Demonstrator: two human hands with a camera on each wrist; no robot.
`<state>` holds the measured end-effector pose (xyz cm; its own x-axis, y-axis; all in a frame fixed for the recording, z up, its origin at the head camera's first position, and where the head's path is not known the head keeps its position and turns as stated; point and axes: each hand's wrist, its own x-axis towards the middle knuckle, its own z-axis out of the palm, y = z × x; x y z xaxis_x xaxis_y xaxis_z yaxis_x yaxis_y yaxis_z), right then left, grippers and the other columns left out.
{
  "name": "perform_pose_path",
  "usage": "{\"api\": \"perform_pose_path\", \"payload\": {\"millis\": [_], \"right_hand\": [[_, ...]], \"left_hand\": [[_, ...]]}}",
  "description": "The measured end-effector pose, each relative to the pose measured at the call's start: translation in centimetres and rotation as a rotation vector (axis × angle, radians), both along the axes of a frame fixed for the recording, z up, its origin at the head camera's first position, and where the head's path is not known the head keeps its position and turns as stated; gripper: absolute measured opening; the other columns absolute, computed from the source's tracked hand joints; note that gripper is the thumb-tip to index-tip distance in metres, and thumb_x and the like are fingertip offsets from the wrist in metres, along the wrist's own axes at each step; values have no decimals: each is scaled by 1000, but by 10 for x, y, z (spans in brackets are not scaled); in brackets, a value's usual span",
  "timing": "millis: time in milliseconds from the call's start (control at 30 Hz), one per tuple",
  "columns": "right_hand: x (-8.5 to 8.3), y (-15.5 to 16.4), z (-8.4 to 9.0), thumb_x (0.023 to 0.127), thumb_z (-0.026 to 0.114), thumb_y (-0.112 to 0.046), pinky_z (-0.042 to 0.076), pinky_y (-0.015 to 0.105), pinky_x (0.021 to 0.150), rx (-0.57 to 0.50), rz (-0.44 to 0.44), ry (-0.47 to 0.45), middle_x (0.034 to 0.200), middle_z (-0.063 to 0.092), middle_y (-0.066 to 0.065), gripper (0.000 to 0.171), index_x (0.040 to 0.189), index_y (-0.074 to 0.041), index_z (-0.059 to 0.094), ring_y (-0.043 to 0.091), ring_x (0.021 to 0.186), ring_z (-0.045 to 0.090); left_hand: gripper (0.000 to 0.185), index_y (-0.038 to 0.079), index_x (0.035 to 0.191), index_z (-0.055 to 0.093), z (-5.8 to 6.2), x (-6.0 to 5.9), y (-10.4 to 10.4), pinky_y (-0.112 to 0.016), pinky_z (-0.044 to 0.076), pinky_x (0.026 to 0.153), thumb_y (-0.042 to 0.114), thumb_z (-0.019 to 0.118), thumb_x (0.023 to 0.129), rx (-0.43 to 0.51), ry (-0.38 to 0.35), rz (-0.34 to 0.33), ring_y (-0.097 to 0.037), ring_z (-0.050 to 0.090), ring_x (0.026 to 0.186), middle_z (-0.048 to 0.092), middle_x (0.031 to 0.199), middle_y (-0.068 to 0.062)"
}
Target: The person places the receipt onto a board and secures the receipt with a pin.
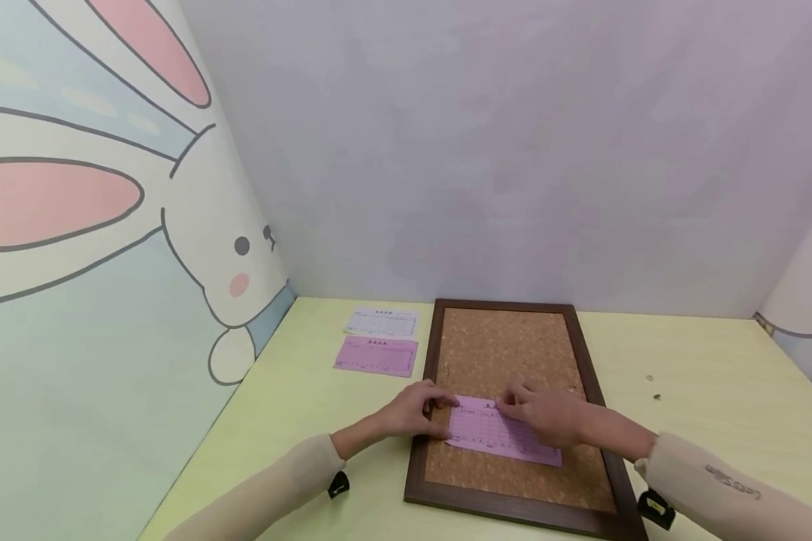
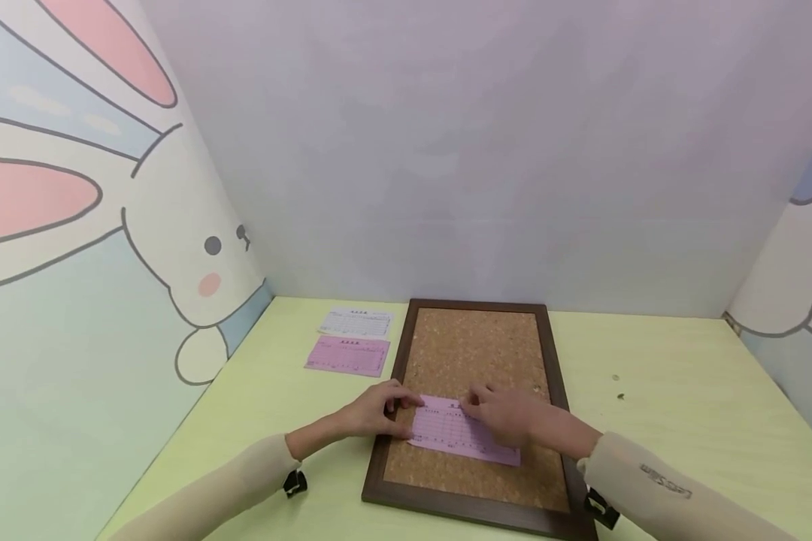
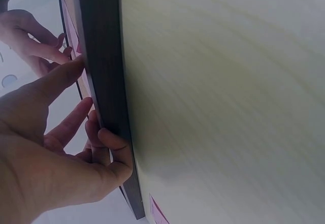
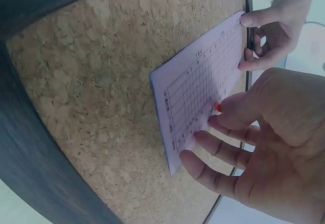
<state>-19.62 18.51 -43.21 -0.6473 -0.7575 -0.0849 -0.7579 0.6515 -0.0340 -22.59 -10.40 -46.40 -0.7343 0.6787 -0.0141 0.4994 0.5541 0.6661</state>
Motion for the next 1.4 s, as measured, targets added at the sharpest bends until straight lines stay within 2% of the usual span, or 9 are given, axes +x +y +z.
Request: {"api": "perform_pose_path", "payload": {"millis": [133, 400, 667, 767, 867, 967, 1100, 1267, 1400], "right_hand": [[0, 0, -2, 90, 67, 5, 36, 20, 52, -19, -13, -12, 125, 53, 5, 51, 139, -10, 63, 20, 104, 53], [0, -1, -4, 90, 67, 6, 37, 21, 53, -18, -31, -33, 126, 53, 5, 53, 141, -9, 61, 21, 106, 56], [2, 1, -8, 90, 68, 3, 35, 20, 50, -8, -26, 3, 127, 53, 6, 54, 142, -8, 60, 21, 106, 54], [2, 0, -6, 91, 67, 3, 36, 21, 52, 3, -40, -35, 129, 52, 6, 55, 144, -8, 58, 22, 109, 53], [-1, 2, -4, 92, 63, 5, 39, 22, 57, -1, -66, -122, 134, 49, 5, 57, 147, -8, 55, 23, 113, 52], [-4, 3, -2, 94, 60, 7, 49, 27, 70, -5, -80, -199, 138, 47, 4, 58, 149, -9, 53, 25, 118, 51], [-6, 3, -1, 96, 58, 6, 53, 36, 86, -1, -70, -216, 140, 47, 5, 56, 149, -11, 53, 25, 122, 51], [-4, 2, 0, 96, 58, 7, 48, 27, 72, -12, -69, -206, 138, 47, 5, 56, 149, -11, 54, 23, 115, 50], [-4, 2, 0, 95, 58, 7, 50, 29, 73, -2, -83, -203, 137, 48, 4, 56, 148, -12, 54, 23, 116, 51]], "left_hand": [[44, 4, 121, 72, 2, -1, 1, -16, 35, 71, 15, 88, 80, 4, 0, -1, -10, 44, 83, 60, 96, -8], [44, 4, 120, 72, 2, 2, 1, -16, 35, 71, 14, 87, 81, 4, -5, 5, -7, 42, 83, 60, 96, -8], [44, 3, 121, 72, 2, 2, 1, -16, 35, 71, 14, 87, 81, 5, -6, 0, -11, 45, 83, 61, 97, -9], [44, 3, 120, 72, 1, 2, 0, -16, 35, 71, 14, 87, 80, 5, -6, 3, -10, 45, 84, 60, 97, -8], [44, 3, 121, 72, 0, 1, 0, -16, 35, 71, 14, 87, 81, 4, -7, 0, -10, 45, 84, 60, 97, -8], [44, 3, 121, 72, 0, 1, 0, -16, 36, 71, 14, 87, 80, 5, -11, 6, -9, 44, 83, 60, 97, -8], [44, 4, 120, 72, 0, 2, -1, -16, 36, 71, 14, 87, 80, 0, -17, 19, -8, 44, 83, 59, 97, -6], [45, 3, 120, 72, 1, 2, -1, -16, 36, 71, 14, 88, 80, -1, -12, 14, -8, 44, 83, 60, 97, -7], [44, 3, 120, 72, 1, 2, 1, -15, 36, 71, 14, 88, 80, -1, -6, 8, -10, 46, 83, 61, 97, -8]]}}
